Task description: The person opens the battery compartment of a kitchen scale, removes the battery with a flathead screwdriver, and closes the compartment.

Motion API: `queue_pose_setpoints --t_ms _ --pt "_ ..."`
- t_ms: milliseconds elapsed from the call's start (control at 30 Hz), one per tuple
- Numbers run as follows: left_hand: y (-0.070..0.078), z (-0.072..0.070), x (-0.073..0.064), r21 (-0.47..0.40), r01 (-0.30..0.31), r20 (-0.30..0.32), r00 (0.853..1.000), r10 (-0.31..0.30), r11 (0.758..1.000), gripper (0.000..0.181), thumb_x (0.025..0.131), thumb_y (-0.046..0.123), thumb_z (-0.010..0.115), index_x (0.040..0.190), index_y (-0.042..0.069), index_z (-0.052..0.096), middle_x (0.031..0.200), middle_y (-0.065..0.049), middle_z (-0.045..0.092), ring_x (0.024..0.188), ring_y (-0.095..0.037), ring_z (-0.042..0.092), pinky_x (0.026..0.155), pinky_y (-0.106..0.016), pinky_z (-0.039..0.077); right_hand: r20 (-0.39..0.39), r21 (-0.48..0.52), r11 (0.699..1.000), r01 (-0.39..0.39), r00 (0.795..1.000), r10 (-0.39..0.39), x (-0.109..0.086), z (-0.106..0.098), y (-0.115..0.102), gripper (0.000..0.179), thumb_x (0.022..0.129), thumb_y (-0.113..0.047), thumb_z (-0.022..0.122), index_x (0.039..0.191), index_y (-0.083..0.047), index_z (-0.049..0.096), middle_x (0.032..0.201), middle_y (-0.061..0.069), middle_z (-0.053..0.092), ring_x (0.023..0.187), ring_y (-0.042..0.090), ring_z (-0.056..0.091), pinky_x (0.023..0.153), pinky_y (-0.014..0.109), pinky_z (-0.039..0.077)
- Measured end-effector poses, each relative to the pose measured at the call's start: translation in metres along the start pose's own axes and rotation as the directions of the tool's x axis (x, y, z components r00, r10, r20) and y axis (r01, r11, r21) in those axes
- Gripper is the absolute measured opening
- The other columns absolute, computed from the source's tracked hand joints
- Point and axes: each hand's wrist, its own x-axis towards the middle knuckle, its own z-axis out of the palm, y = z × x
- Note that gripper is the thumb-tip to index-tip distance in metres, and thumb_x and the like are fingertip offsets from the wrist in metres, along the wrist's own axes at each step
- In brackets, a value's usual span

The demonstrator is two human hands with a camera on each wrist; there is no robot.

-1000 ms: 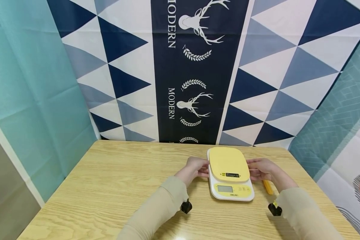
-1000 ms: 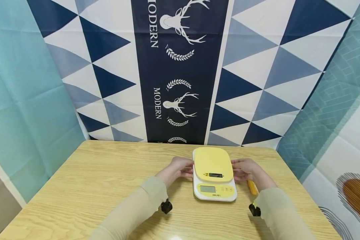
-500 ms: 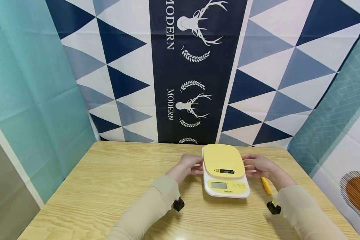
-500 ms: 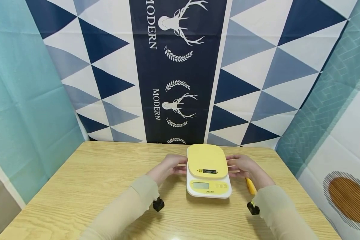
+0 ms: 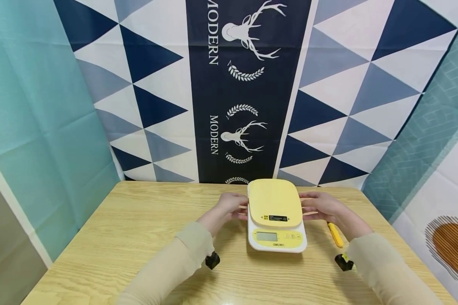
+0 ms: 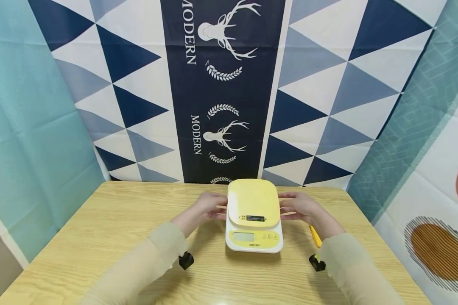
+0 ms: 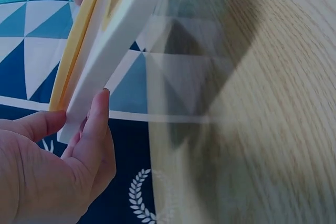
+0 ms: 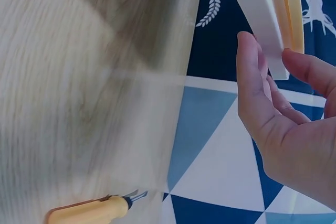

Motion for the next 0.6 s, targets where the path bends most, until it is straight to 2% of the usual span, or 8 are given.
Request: queue_pose_setpoints --t_ms 167,400,600 --pt "0.005 -0.008 -0.007 0.039 -0.033 0.009 0.999 0.033 0.999 0.026 0.082 0.006 0.058 0.107 -0.002 0.056 0.084 -0.013 0.063 0.063 -0.019 0.063 0.059 -0.035 0.057 0.006 0.015 1.000 0.024 1.000 -0.024 -0.003 0.006 -0.006 0.063 0.086 -0.014 0.057 0.137 0.000 0.023 0.098 0.006 0.064 0.089 0.021 0.064 0.085 0.046 0.049" --pt "0.012 -0.021 -0.023 0.070 -0.088 0.033 0.996 0.086 0.994 0.025 0.083 0.008 0.059 0.106 -0.003 0.056 0.087 -0.014 0.062 0.066 -0.020 0.064 0.062 -0.035 0.057 -0.024 0.007 0.998 0.060 0.998 -0.060 -0.011 0.020 -0.012 0.061 0.085 -0.013 0.058 0.137 -0.003 0.027 0.103 0.008 0.063 0.091 0.023 0.063 0.085 0.047 0.049" --pt "0.009 -0.034 -0.027 0.091 -0.158 0.078 0.985 0.151 0.983 0.025 0.083 0.009 0.058 0.106 -0.001 0.056 0.093 -0.013 0.062 0.069 -0.021 0.065 0.065 -0.037 0.057 -0.044 0.006 0.994 0.110 0.993 -0.110 -0.019 0.031 -0.013 0.062 0.083 -0.015 0.062 0.134 -0.004 0.030 0.104 0.009 0.062 0.092 0.024 0.062 0.083 0.045 0.050"
